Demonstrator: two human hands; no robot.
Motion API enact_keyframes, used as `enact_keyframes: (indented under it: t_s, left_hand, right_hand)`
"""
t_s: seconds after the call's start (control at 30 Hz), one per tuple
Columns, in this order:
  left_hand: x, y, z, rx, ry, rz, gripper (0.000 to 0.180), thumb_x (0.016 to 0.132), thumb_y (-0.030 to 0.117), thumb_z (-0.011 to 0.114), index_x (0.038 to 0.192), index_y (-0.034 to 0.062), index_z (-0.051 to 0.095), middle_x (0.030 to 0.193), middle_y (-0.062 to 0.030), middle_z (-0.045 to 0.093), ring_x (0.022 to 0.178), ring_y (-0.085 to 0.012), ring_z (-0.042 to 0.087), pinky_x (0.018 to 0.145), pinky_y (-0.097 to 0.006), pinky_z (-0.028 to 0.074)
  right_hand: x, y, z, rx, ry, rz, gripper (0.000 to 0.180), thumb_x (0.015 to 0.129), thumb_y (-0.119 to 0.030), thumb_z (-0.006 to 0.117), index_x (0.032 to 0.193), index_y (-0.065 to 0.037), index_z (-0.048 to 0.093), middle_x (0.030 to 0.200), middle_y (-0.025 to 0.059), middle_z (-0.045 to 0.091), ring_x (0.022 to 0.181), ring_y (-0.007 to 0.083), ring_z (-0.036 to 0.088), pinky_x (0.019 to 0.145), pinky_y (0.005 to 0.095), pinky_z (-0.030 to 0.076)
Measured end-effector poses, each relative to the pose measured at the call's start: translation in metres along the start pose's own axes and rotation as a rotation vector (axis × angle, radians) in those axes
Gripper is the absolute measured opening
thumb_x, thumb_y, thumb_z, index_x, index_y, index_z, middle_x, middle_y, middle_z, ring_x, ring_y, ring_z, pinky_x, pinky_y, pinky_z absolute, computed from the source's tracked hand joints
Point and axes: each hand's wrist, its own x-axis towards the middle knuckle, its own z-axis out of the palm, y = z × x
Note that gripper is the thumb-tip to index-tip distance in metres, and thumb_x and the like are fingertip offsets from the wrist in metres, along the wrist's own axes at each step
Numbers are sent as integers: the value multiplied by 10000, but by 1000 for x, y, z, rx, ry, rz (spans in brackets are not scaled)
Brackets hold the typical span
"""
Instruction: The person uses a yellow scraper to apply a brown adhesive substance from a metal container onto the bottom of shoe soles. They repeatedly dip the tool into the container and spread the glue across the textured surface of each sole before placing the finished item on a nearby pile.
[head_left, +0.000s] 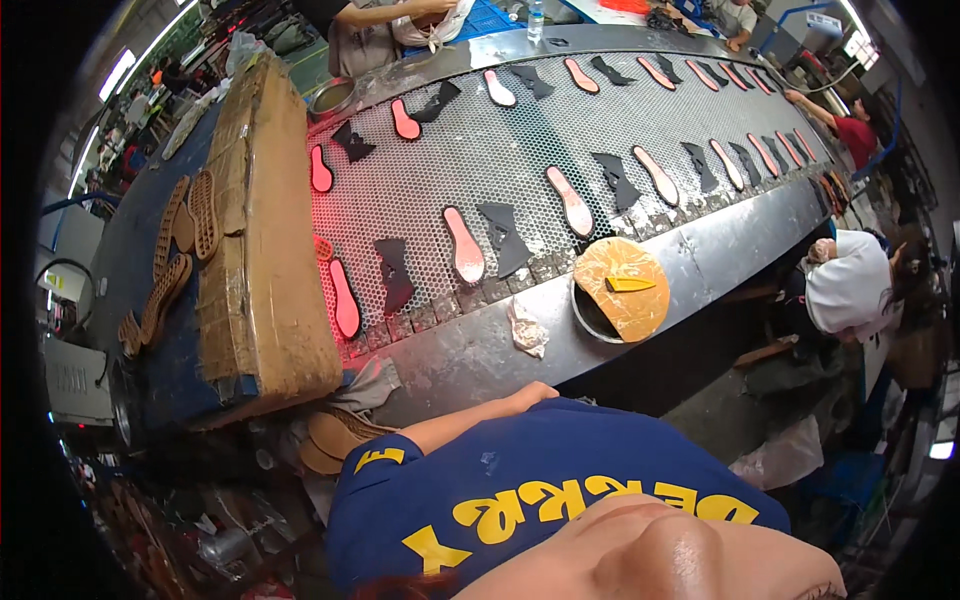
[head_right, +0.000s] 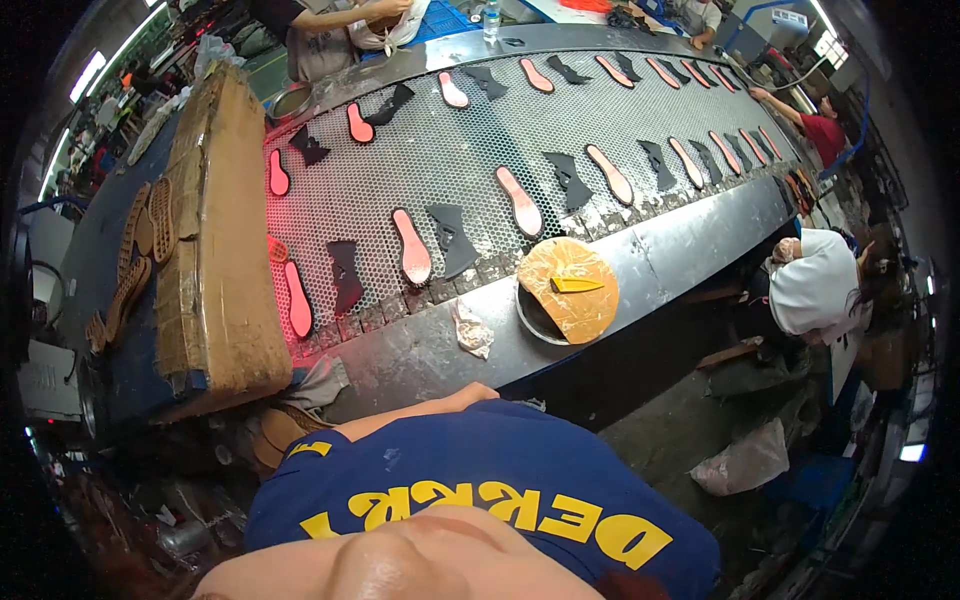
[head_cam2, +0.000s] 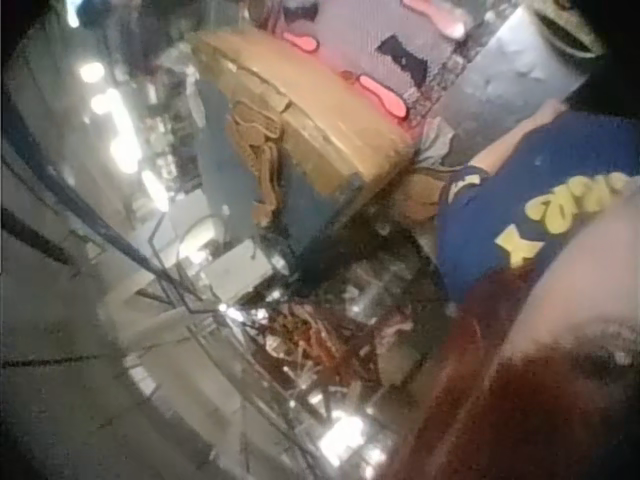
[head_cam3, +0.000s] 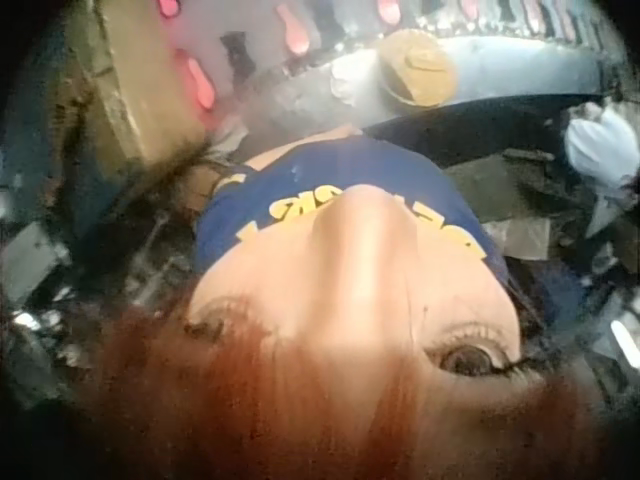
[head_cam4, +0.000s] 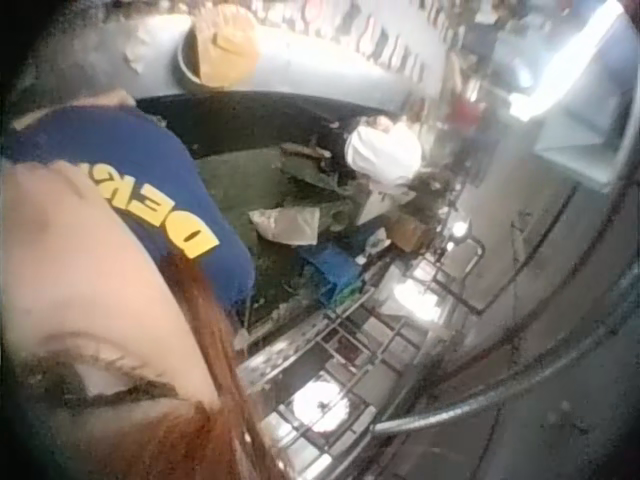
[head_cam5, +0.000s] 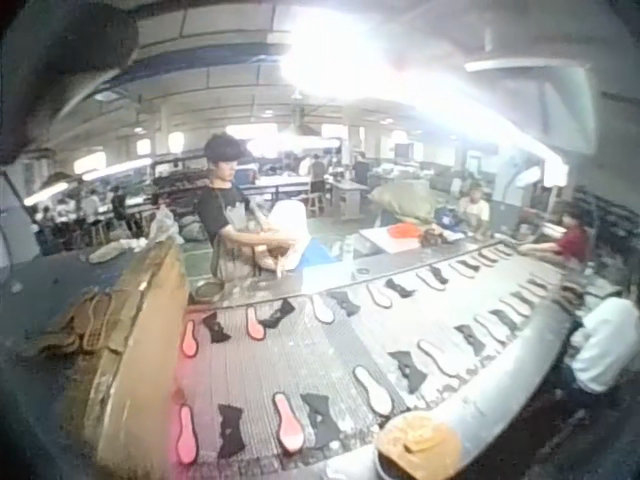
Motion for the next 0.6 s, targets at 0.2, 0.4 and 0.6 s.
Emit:
enact_keyframes:
  t_s: [0.2,0.4,0.6]
  left_hand:
    - [-3,-5,1,162,99,16,180,784,131,605,658,22,538,574,-52,472,604,-96,444,556,-344,384]
    - [4,-17,-2,258,103,63,177,774,191,607,722,23,590,657,-167,594,607,-188,555,603,-382,433]
    - [14,-28,5,257,113,3,210,795,227,600,730,28,599,697,-181,620,644,-259,614,615,-392,442]
  right_hand:
    - [-3,5,-4,-15,-17,12,310,827,-116,551,1098,26,601,1027,259,608,959,406,591,844,449,476]
    - [-7,6,-8,-36,-27,16,317,825,-125,558,1101,24,603,1036,251,613,965,399,594,848,443,479]
    - [-7,7,-10,-55,-42,29,325,823,-134,565,1105,21,605,1046,244,618,971,392,597,851,436,481]
